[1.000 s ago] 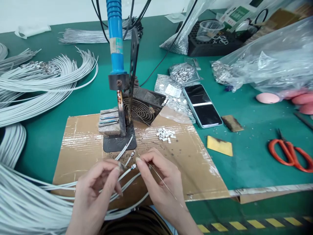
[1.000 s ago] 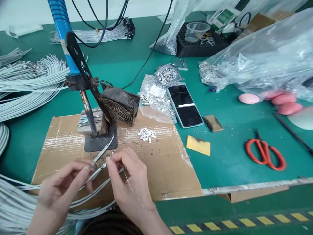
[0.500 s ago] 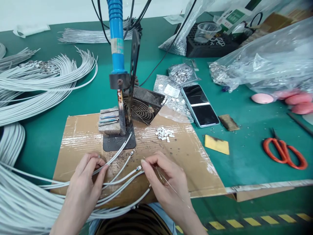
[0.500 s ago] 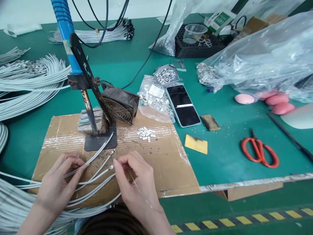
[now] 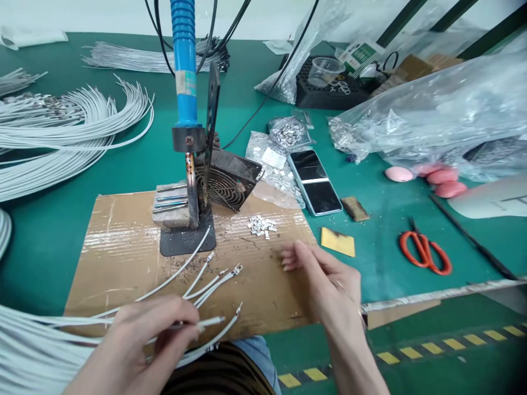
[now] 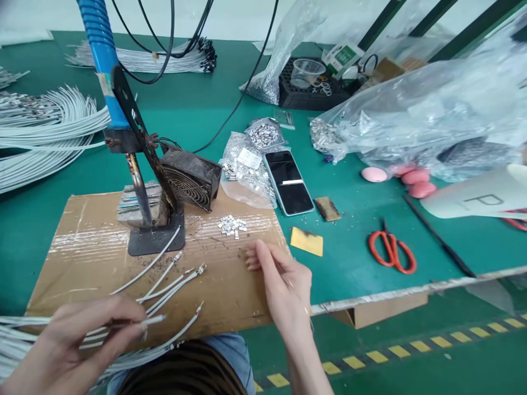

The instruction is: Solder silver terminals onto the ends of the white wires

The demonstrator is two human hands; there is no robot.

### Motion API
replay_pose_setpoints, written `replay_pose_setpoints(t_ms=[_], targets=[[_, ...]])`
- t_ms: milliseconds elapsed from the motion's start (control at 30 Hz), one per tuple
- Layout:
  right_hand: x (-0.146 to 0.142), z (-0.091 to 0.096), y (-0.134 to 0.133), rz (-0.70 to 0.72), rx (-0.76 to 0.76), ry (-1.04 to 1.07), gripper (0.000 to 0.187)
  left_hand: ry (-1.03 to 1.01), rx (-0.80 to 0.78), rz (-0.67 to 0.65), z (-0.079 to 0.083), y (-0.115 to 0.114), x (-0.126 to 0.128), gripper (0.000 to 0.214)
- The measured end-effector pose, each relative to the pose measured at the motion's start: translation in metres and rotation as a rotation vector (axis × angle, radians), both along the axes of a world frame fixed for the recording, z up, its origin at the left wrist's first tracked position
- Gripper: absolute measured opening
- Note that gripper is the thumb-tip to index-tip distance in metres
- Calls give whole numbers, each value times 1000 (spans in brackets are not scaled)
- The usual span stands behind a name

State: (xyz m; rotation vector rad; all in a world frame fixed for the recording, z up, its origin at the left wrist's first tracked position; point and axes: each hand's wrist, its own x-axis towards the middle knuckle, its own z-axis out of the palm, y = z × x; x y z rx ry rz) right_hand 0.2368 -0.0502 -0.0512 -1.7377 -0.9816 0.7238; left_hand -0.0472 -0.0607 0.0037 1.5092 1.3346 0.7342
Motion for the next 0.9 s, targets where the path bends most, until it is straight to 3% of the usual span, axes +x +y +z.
replay_pose_setpoints(t_ms=[33, 100, 300, 467, 600, 700, 900], targets=[[2, -2, 6, -2, -5, -72, 34, 24, -28, -116, 0, 1, 3, 11], [4, -4, 17, 35, -13, -140, 29, 51, -102, -230, -4, 5, 8, 19], [5, -6, 36, 196, -34, -249, 23, -241, -350, 105, -16, 16, 19, 22], [0, -3, 21, 171, -55, -243, 27, -369, -396, 192, -16, 18, 19, 24], [-28, 5, 5, 194, -43, -5, 25, -393, -411, 214, -14, 20, 19, 25], [-56, 13, 0, 303, -62, 252, 16, -394, -418, 201, -12, 20, 19, 24], [-92, 24, 2, 458, -11, 531, 13, -387, -412, 196, -10, 19, 18, 21]])
